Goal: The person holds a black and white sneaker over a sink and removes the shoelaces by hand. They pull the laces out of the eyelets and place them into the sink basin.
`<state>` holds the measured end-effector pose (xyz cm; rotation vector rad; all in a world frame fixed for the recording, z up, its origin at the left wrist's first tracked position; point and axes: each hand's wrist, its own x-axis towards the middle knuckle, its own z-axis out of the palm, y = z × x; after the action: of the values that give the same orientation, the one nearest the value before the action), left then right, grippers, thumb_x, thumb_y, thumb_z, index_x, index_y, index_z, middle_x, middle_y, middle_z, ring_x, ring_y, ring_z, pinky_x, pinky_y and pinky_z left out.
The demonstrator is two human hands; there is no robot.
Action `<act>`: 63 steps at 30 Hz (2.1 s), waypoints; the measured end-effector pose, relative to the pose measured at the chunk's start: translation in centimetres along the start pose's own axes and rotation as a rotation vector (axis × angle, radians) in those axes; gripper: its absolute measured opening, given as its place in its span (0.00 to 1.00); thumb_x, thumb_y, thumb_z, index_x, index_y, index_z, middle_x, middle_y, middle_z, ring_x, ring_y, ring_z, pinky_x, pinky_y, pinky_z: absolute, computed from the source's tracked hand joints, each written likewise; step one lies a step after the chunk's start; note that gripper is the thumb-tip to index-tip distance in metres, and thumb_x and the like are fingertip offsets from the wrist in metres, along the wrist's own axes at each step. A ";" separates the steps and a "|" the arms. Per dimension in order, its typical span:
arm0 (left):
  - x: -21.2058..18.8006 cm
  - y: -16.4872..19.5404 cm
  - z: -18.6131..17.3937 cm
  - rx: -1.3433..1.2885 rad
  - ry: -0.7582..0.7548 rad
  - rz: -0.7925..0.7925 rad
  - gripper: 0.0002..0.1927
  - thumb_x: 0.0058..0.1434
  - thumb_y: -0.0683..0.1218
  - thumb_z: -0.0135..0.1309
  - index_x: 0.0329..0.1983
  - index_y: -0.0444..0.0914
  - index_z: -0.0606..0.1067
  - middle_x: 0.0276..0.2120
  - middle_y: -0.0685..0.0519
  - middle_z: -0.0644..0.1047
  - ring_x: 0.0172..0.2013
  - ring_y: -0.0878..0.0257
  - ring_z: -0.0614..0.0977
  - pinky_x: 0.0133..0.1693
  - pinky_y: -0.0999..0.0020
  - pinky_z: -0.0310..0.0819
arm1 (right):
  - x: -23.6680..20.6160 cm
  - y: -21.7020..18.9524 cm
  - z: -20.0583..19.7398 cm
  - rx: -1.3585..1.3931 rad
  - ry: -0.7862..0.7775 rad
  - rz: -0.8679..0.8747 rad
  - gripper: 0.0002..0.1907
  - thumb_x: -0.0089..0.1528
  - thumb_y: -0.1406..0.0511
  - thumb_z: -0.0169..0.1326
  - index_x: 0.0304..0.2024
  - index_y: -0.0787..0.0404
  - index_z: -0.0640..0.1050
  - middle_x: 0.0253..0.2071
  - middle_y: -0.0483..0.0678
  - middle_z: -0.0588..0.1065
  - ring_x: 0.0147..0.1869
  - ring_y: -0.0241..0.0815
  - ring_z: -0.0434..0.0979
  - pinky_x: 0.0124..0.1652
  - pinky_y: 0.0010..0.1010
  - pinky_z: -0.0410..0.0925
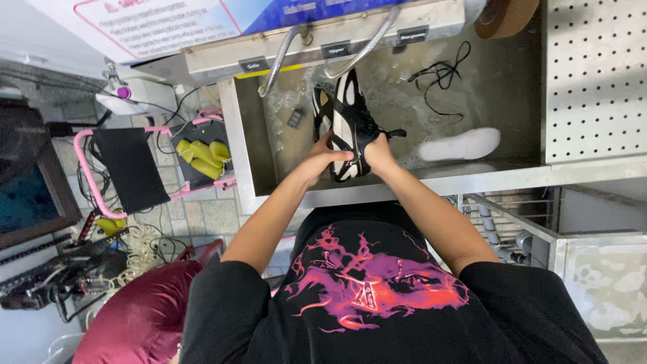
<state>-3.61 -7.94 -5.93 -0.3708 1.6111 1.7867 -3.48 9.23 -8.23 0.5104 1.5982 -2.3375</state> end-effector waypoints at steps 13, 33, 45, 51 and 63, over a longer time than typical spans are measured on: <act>-0.7 -3.8 2.8 -0.066 0.120 0.126 0.54 0.42 0.41 0.69 0.73 0.25 0.58 0.59 0.41 0.75 0.58 0.55 0.77 0.61 0.66 0.67 | -1.8 2.0 -4.6 -0.078 -0.048 -0.104 0.18 0.68 0.64 0.53 0.58 0.67 0.75 0.55 0.46 0.77 0.56 0.37 0.74 0.56 0.31 0.68; -7.5 4.0 7.8 0.243 0.093 0.449 0.58 0.34 0.41 0.72 0.73 0.30 0.62 0.60 0.47 0.70 0.64 0.56 0.70 0.69 0.67 0.55 | -5.2 -7.0 -10.6 -0.936 -0.752 -0.707 0.25 0.61 0.62 0.58 0.59 0.65 0.73 0.60 0.61 0.72 0.65 0.62 0.70 0.62 0.48 0.63; -6.9 4.5 8.9 0.373 0.183 0.372 0.55 0.34 0.44 0.73 0.70 0.29 0.65 0.56 0.45 0.72 0.60 0.54 0.74 0.65 0.67 0.62 | -4.2 -9.7 -11.4 -1.209 -0.823 -0.399 0.18 0.65 0.61 0.51 0.56 0.58 0.76 0.57 0.57 0.75 0.62 0.59 0.74 0.59 0.46 0.67; -5.8 3.0 9.4 0.291 0.190 0.335 0.53 0.38 0.44 0.71 0.70 0.27 0.64 0.60 0.41 0.71 0.62 0.53 0.74 0.64 0.64 0.63 | -3.2 -8.5 -11.6 -1.025 -0.768 -0.463 0.23 0.67 0.62 0.52 0.64 0.62 0.72 0.65 0.63 0.70 0.68 0.63 0.68 0.61 0.46 0.63; -3.9 -0.8 10.5 -0.061 0.198 0.262 0.52 0.40 0.40 0.68 0.71 0.25 0.61 0.54 0.41 0.77 0.52 0.57 0.79 0.56 0.66 0.72 | -4.0 -4.5 -11.0 -0.776 -0.313 -0.217 0.24 0.63 0.63 0.61 0.61 0.61 0.75 0.61 0.54 0.78 0.65 0.48 0.78 0.61 0.35 0.69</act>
<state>2.23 0.87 -2.13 -0.3899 1.8143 2.0526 -0.19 21.24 -6.37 -0.1967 2.2587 -1.5921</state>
